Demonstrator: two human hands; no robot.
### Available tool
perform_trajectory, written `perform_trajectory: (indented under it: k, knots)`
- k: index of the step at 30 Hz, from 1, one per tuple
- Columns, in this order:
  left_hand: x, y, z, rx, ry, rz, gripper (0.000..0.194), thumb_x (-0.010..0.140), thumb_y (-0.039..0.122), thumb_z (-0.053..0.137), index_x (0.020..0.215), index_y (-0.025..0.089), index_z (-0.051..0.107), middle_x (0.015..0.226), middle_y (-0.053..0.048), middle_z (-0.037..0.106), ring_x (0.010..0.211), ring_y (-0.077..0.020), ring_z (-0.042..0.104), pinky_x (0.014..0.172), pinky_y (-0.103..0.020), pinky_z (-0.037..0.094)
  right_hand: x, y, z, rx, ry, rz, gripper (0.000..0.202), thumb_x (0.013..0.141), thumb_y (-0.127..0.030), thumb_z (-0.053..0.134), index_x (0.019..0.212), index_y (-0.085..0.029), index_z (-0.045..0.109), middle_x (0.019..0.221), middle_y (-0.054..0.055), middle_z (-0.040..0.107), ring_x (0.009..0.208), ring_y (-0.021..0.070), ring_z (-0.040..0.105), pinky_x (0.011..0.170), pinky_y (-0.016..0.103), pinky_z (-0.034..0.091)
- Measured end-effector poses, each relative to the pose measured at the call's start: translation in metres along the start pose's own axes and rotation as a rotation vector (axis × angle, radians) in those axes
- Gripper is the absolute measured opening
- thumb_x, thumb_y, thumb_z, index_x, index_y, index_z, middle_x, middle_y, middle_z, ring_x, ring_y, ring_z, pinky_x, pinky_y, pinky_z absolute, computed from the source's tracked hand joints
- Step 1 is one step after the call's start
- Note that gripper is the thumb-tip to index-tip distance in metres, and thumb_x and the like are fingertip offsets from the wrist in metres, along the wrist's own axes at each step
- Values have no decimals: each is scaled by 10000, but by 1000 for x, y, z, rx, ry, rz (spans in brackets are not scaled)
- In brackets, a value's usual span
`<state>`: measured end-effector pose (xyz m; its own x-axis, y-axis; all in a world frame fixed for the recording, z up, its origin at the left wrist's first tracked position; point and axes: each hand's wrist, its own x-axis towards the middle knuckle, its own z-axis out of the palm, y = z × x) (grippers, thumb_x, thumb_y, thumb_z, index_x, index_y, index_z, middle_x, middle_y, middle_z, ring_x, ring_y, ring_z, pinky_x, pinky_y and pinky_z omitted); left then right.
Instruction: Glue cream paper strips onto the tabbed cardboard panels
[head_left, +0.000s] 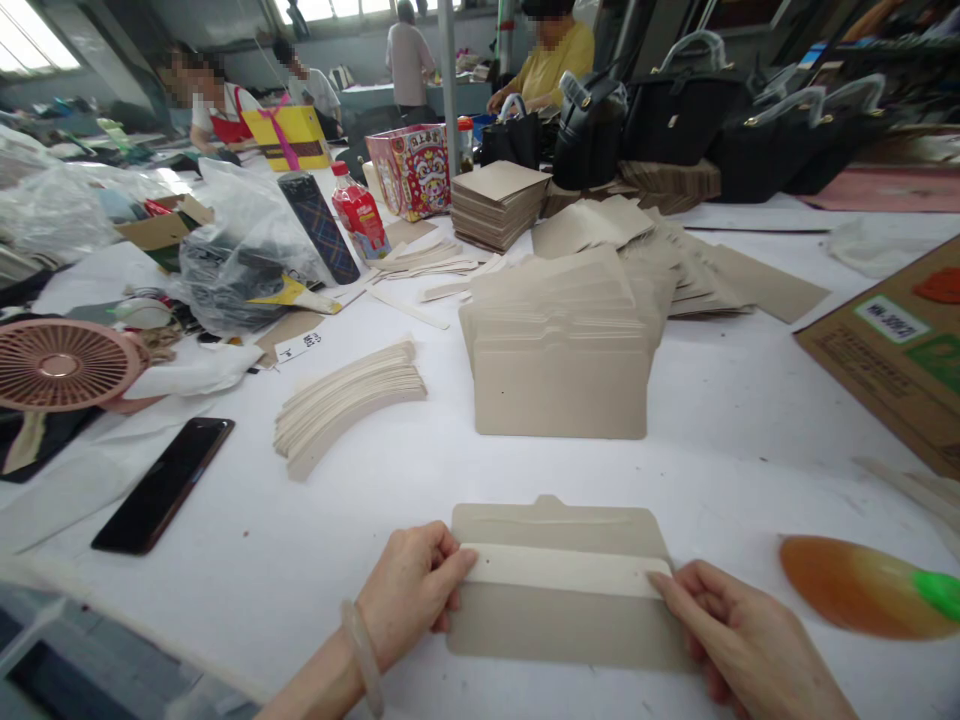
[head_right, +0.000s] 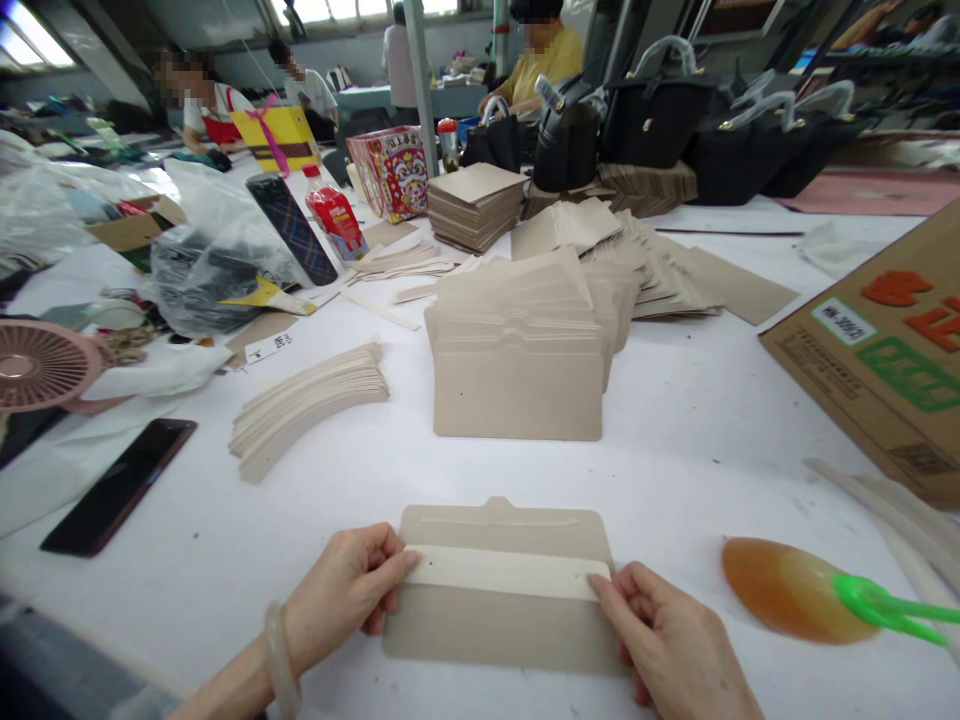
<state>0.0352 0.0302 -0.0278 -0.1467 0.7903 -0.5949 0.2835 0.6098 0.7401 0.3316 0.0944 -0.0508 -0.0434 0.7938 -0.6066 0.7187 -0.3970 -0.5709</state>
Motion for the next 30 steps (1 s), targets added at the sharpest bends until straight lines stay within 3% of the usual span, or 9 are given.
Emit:
perform_trajectory:
  k: [5, 12, 15, 20, 30]
  knots:
    - [2, -2, 0, 0, 7, -5, 301, 769, 484, 504, 665, 203, 471, 455, 49, 564, 325, -96, 482, 333, -192, 322, 2, 2, 0, 18, 4, 12, 398, 742, -609, 447, 595, -240, 430, 398, -45, 466, 285, 115, 439, 279, 187, 280]
    - [2, 0, 1, -11, 24, -10, 288, 771, 467, 498, 660, 204, 465, 439, 52, 557, 310, -96, 473, 320, -190, 308, -2, 0, 3, -11, 43, 0, 391, 765, -592, 428, 592, -241, 428, 330, -67, 390, 263, 108, 402, 277, 175, 271]
    - [4, -1, 2, -14, 32, -20, 284, 768, 461, 503, 657, 202, 469, 436, 48, 558, 307, -99, 474, 316, -192, 308, -2, 1, 4, 5, 66, -10, 380, 763, -585, 438, 612, -237, 442, 380, -59, 443, 268, 104, 418, 272, 172, 270]
    - [4, -2, 3, -23, 40, -22, 291, 773, 466, 498, 658, 199, 472, 436, 46, 560, 307, -96, 471, 316, -191, 309, 2, 4, 1, -14, -1, 4, 389, 762, -597, 444, 627, -233, 452, 408, -51, 469, 290, 106, 450, 275, 170, 292]
    - [2, -2, 1, -58, 10, -8, 279, 768, 442, 515, 646, 195, 465, 441, 55, 556, 308, -76, 458, 317, -174, 300, 0, 3, 2, -8, 40, -12, 399, 751, -606, 439, 628, -227, 450, 411, -55, 478, 277, 96, 442, 266, 163, 289]
